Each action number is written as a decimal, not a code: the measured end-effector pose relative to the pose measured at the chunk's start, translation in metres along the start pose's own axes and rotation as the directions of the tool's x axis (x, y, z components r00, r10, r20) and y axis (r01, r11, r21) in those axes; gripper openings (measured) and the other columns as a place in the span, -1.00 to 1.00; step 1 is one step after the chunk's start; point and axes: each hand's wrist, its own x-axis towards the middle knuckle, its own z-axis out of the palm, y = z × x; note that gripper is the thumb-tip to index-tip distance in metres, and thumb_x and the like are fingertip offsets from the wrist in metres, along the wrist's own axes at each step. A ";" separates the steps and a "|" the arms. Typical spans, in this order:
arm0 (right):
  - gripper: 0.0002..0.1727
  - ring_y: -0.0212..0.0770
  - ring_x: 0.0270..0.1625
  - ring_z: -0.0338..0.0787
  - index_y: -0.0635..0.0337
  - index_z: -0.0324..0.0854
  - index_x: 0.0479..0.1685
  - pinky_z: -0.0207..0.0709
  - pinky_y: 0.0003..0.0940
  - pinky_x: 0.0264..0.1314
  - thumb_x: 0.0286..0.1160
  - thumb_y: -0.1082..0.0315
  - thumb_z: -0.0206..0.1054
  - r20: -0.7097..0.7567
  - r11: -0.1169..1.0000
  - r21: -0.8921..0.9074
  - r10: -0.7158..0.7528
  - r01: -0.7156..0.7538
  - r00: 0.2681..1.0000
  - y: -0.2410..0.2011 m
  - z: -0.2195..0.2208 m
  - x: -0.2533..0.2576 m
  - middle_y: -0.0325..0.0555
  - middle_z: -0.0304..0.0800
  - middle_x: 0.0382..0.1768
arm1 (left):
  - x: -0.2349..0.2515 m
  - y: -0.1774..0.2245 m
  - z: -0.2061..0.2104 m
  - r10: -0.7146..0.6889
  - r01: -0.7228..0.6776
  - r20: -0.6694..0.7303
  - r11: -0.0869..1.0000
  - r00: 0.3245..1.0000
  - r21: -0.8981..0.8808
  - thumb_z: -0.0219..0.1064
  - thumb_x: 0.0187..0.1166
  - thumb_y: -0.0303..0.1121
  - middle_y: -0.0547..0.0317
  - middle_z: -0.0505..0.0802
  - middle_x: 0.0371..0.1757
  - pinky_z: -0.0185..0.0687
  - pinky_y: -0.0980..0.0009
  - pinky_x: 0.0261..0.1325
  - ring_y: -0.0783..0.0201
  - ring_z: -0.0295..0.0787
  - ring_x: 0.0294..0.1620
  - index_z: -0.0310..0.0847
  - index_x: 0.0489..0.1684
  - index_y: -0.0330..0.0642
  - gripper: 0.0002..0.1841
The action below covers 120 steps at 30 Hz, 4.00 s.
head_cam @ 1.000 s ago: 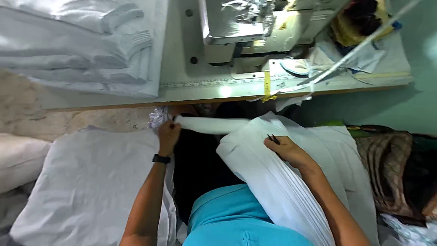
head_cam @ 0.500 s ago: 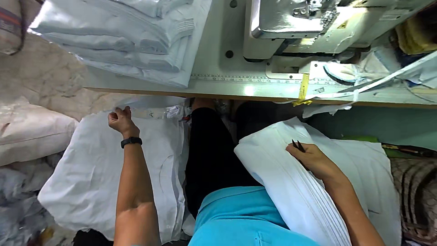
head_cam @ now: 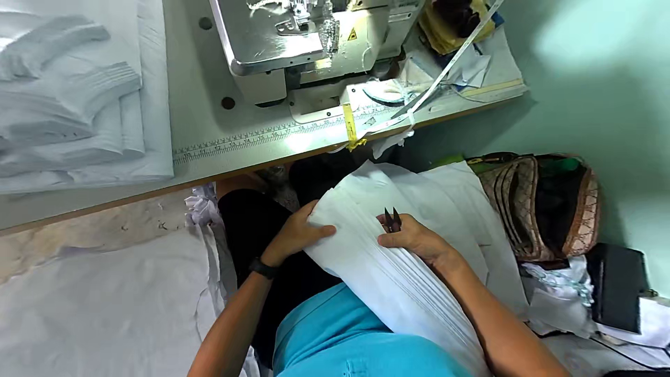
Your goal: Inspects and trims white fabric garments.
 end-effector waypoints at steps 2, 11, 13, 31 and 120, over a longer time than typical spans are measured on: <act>-0.59 -0.51 -0.37 0.84 0.16 0.64 -0.02 0.76 -0.58 -0.25 0.04 0.60 0.49 -0.010 0.996 0.025 -0.088 0.088 0.996 -0.002 0.003 -0.006 -0.38 0.87 -0.40 | 0.002 -0.001 -0.004 0.009 -0.010 -0.014 0.998 1.000 -0.056 0.60 0.33 -0.31 -0.12 0.77 0.30 0.72 0.22 0.27 0.22 0.79 0.16 0.30 0.68 -0.31 -0.17; -0.78 -0.57 -0.27 0.81 0.18 0.69 0.01 0.73 -0.64 -0.14 0.43 0.57 0.34 0.013 0.989 0.025 -0.144 0.143 0.990 -0.012 0.019 0.002 -0.42 0.84 -0.29 | -0.017 -0.007 -0.022 0.244 -0.256 -0.077 0.917 0.967 -0.306 0.40 0.24 -0.74 0.43 0.88 -0.16 0.79 0.46 0.12 0.52 0.84 -0.07 0.59 -0.07 -0.15 -0.65; -0.84 -0.58 -0.33 0.80 0.16 0.73 -0.11 0.72 -0.65 -0.19 0.45 0.56 0.35 0.020 0.986 0.022 -0.167 0.167 0.986 -0.013 0.021 0.007 -0.42 0.84 -0.37 | -0.018 -0.009 -0.024 0.274 -0.293 -0.107 0.911 0.956 -0.290 0.40 0.25 -0.73 0.40 0.88 -0.12 0.79 0.43 0.14 0.49 0.84 -0.04 0.61 -0.04 -0.18 -0.65; -0.78 -0.65 -0.54 0.61 0.02 0.71 -0.44 0.52 -0.73 -0.42 0.47 0.54 0.30 -0.003 0.951 -0.047 -0.306 0.306 0.952 -0.009 0.038 0.008 -0.53 0.68 -0.59 | -0.029 0.041 0.000 0.362 -0.245 -0.182 0.851 0.914 0.464 0.54 0.41 -0.07 0.08 0.79 -0.30 0.60 0.31 -0.28 0.30 0.65 -0.38 0.80 -0.12 -0.33 -0.58; -0.19 -0.16 0.24 0.81 0.50 0.51 0.52 0.59 -0.19 0.39 0.19 0.24 0.57 0.512 0.746 -0.338 -0.366 0.574 0.777 -0.002 0.038 0.008 0.24 0.82 0.21 | -0.040 -0.043 0.021 -0.310 0.209 -0.015 0.676 0.950 -0.707 -0.41 0.86 -0.25 0.34 0.88 -0.31 0.79 0.48 -0.21 0.47 0.83 -0.30 0.52 -0.01 -0.07 -0.54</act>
